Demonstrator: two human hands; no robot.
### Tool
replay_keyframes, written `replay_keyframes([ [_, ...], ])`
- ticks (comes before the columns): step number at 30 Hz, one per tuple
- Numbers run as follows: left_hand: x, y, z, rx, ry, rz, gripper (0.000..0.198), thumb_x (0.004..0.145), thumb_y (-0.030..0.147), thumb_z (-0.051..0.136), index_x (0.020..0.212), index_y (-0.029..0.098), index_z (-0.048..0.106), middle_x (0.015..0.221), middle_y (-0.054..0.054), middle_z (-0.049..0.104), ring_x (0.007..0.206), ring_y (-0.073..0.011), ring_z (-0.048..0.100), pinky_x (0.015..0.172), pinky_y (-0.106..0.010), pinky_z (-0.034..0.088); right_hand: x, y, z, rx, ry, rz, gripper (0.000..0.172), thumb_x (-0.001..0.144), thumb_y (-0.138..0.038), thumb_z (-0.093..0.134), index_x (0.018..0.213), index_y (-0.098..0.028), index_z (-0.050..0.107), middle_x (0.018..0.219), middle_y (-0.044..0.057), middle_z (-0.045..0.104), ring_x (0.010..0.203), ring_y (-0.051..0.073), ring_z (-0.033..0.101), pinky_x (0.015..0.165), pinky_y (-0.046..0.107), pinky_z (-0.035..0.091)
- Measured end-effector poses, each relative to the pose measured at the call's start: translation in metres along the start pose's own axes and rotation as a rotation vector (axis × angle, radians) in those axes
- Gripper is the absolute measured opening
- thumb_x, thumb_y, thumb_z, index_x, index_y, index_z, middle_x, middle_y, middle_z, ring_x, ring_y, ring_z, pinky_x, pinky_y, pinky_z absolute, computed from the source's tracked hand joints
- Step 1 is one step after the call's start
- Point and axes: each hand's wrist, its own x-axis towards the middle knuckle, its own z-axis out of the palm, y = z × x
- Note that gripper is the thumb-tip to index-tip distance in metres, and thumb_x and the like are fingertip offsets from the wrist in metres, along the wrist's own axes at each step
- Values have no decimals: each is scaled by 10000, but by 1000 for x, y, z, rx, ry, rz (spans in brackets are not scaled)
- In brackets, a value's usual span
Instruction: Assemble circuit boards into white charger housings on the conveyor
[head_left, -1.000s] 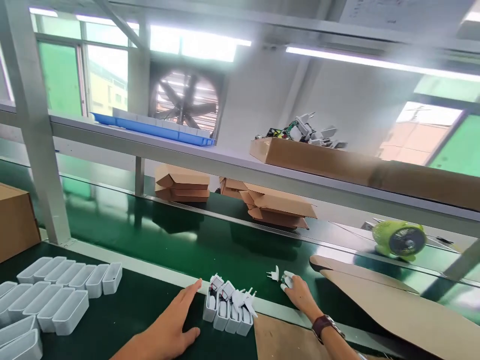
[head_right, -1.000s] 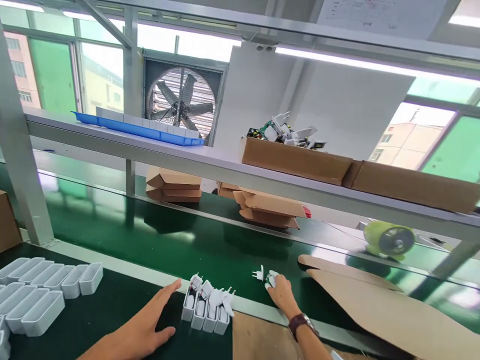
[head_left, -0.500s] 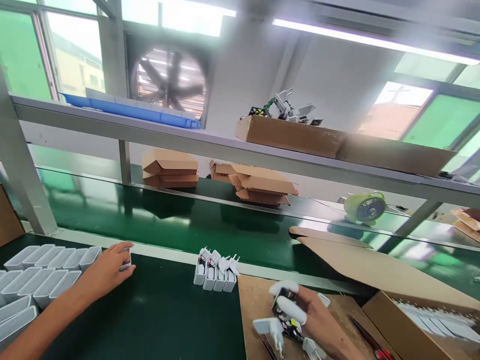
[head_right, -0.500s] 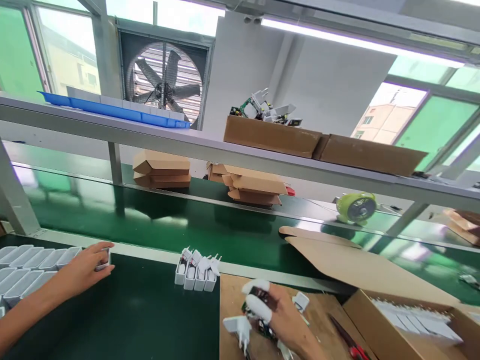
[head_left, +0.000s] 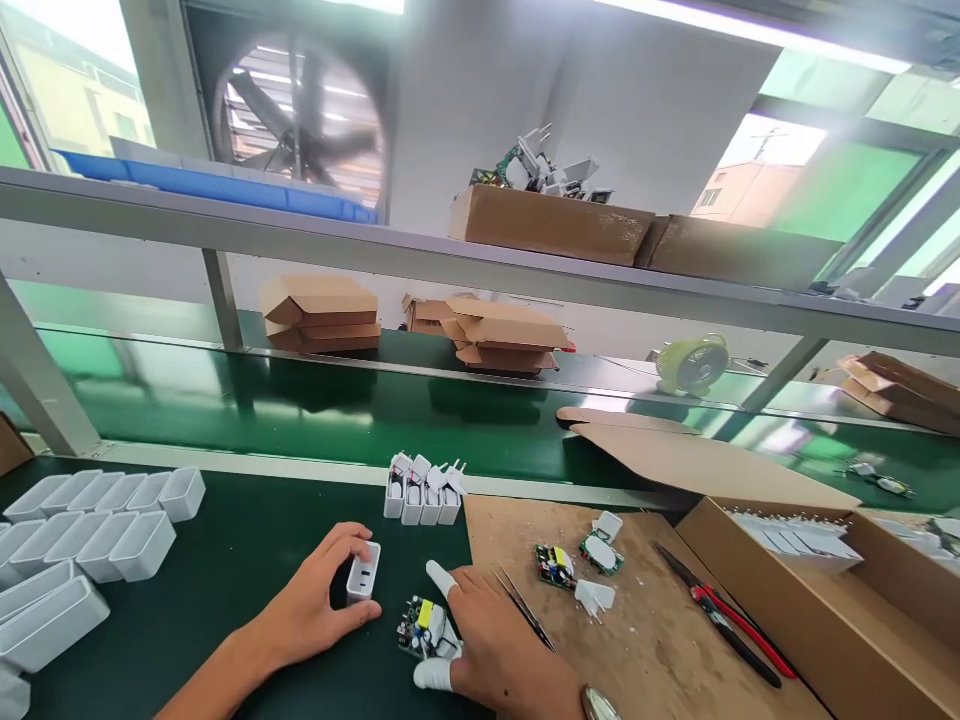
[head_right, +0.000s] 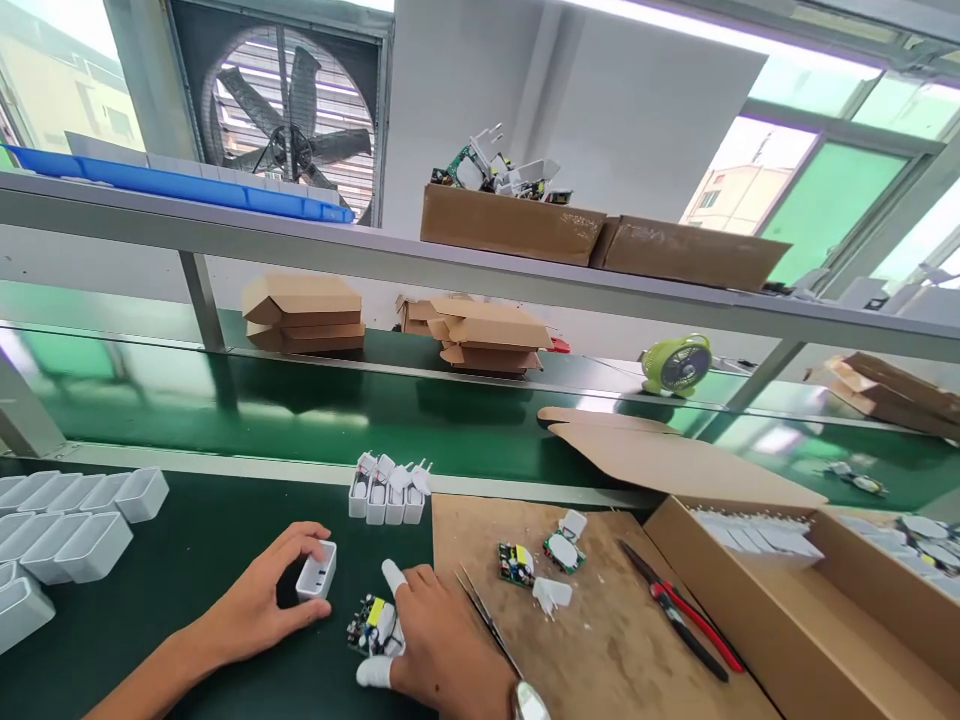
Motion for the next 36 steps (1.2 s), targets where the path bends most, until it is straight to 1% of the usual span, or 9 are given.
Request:
replay_keyframes([
  [4,-8,-7,6,-53,-24,-64,663,814,220,766,1420,305,509,1416,-95,614,1275,-301,642,1094,-456,535,-14,-1,13,130,18,17,485,768,-137,728,1247,-215,710,1264,136,712,1145,369,659,998,466,532],
  [8,-12,-9,10,-56,-33,-68,710,863,187,714,1509,315,449,1484,-102,587,1331,-312,618,1097,-443,541,-7,10,15,348,38,-9,758,760,-23,619,1470,-282,559,1586,60,518,1406,319,531,1172,438,443],
  [10,-13,-9,10,-52,-33,-66,713,869,192,715,1518,317,445,1494,-103,585,1334,-318,619,1080,-432,556,-4,14,9,329,60,-35,741,751,6,585,1440,-268,585,1649,58,431,1466,321,462,1212,471,398],
  [15,-12,-8,10,-67,-99,-137,726,896,235,702,1551,320,401,1518,-104,561,1360,-329,591,1112,-457,526,2,6,-11,-8,-16,26,424,737,-10,603,1105,-187,717,1605,140,467,1412,436,467,1130,650,418],
  [17,-10,-8,13,-93,-118,-173,736,895,239,701,1557,313,387,1533,-110,539,1380,-334,566,1146,-485,492,11,1,-12,-87,-82,19,364,751,-96,679,1110,-148,704,1602,181,450,1433,463,411,1139,652,401],
  [20,-10,-8,17,-127,-114,-193,822,843,220,750,1566,308,369,1550,-112,507,1418,-343,518,1206,-525,416,28,-2,-5,-95,-119,-12,450,780,-93,634,1227,-132,660,1348,182,640,1251,365,579,1049,522,514],
  [25,-12,-8,16,-145,-119,-211,999,747,227,849,1591,321,322,1549,-118,471,1397,-354,515,1201,-541,422,38,6,5,94,103,-133,554,766,-94,576,1313,-173,593,1173,124,667,1054,286,658,906,427,585],
  [30,-9,-12,14,-130,-128,-184,775,901,181,632,1596,315,316,1470,-114,573,1335,-307,580,1184,-520,445,30,14,9,448,290,-145,607,829,-147,563,1422,-242,476,1194,75,660,926,195,714,732,279,624],
  [36,-12,-20,11,-45,72,-173,553,979,209,473,1514,347,476,1602,-95,425,1426,-330,495,1157,-500,476,28,19,21,394,495,-186,571,823,-117,659,1356,-283,540,1332,75,675,1177,248,698,983,336,605],
])
